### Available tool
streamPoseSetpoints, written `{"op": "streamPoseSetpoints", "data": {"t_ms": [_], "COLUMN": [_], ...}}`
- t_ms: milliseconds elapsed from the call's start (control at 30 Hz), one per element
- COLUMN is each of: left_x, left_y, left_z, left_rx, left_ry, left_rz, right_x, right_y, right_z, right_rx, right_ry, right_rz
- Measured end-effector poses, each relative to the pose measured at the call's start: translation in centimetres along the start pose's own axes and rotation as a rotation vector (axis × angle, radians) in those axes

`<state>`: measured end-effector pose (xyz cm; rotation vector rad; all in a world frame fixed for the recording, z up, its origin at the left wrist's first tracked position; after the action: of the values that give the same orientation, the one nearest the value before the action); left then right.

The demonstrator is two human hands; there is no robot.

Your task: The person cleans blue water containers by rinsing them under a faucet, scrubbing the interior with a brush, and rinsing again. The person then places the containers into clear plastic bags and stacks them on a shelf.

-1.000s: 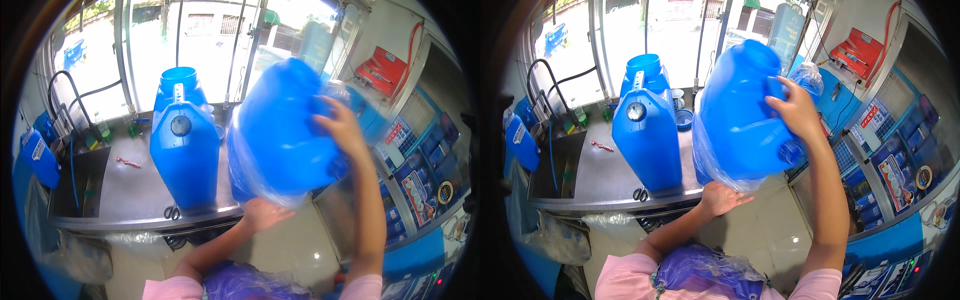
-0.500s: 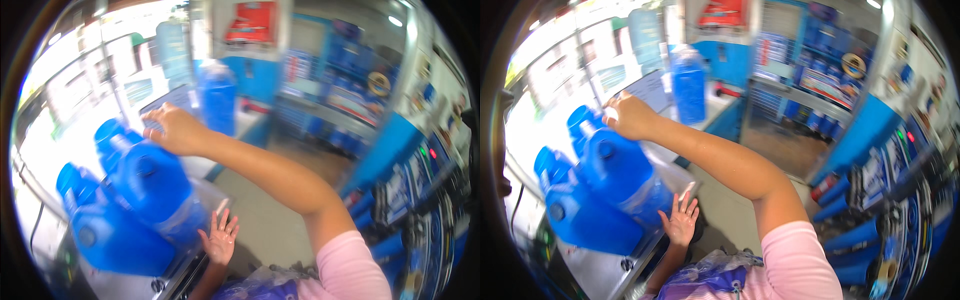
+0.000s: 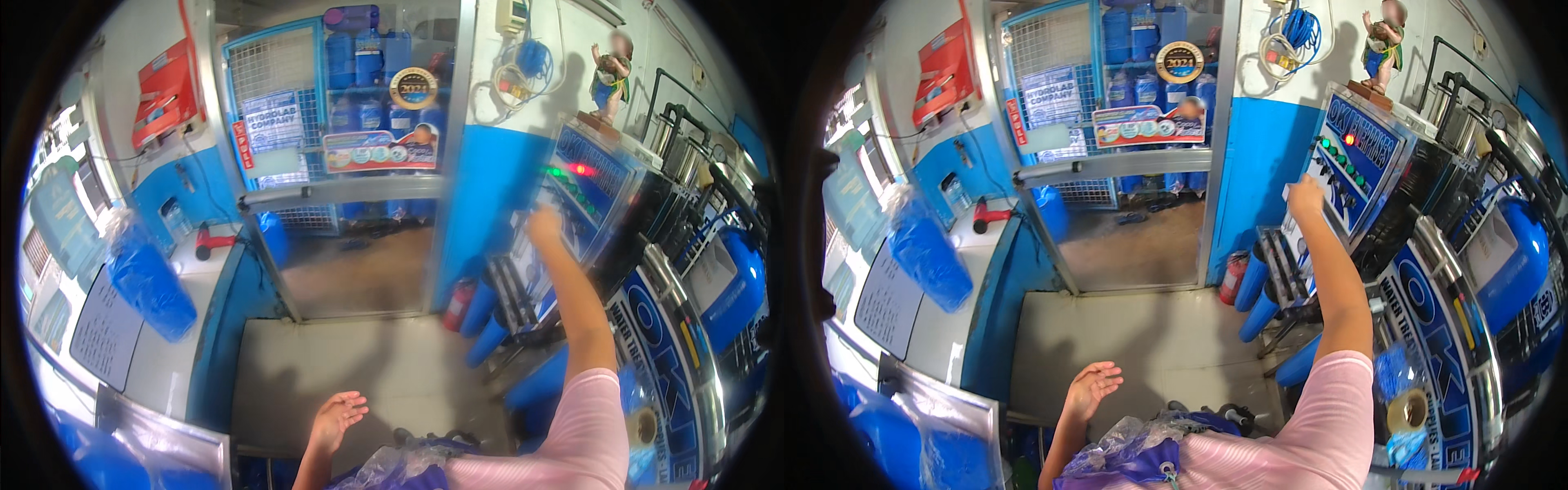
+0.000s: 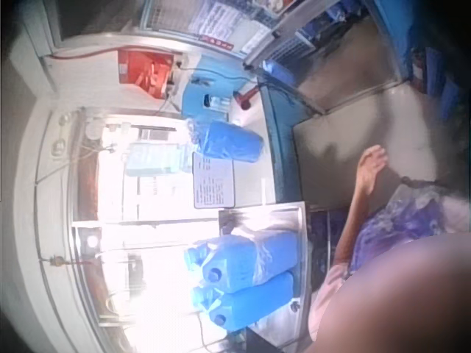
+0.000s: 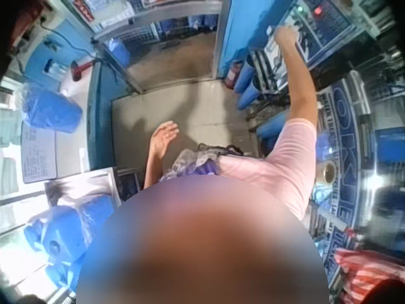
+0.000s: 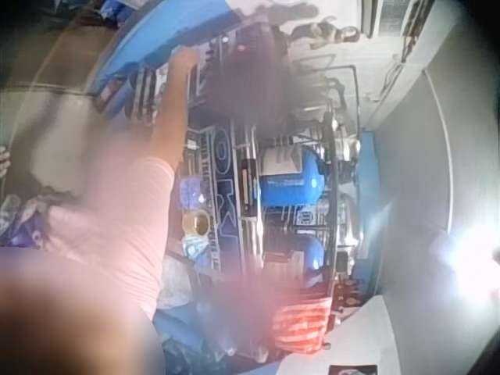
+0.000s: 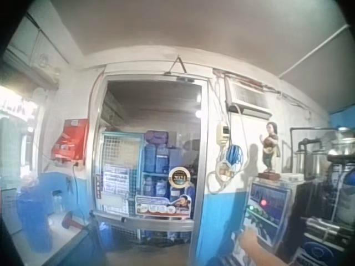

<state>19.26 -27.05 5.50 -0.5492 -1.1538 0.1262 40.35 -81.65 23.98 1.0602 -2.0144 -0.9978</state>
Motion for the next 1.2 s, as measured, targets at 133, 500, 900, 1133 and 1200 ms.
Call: {"op": "streamPoseSetpoints", "data": {"t_ms": [133,500,900,1133,1200], "left_x": [-0.3,-0.9,6.9,20.3,21.5], "left_y": [-4.7,-7.4,-1.2,4.0,3.8], "left_z": [-6.0,-11.5,-5.9,15.6,22.9], "left_rx": [-0.05,-0.042,0.287,1.321,1.647], "left_ry": [0.084,0.171,-0.405,-1.019,-1.106], "left_rz": [-0.146,-0.357,-0.985,-1.246,-1.331], "right_x": [8.5,12.6,-29.3,-55.9,-60.8], "right_y": [-7.3,-12.9,-8.0,10.4,16.6], "right_z": [-4.3,-11.4,4.4,23.4,28.5], "right_rx": [0.065,0.141,-0.936,-0.732,-0.654], "right_ry": [0.032,0.145,1.172,1.877,2.076], "right_rz": [0.186,0.324,-0.469,-0.49,-0.536]}}
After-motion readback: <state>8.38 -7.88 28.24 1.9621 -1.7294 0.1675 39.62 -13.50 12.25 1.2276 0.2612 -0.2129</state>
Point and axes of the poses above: each hand's wrist, its own z-axis away from the middle knuckle, its own y-axis out of the back of the hand, x = y × z, the point moved 4 cm from there along -z, towards the middle knuckle, and after that the axes turned 3 degrees about -y, right-handed, at the moved point
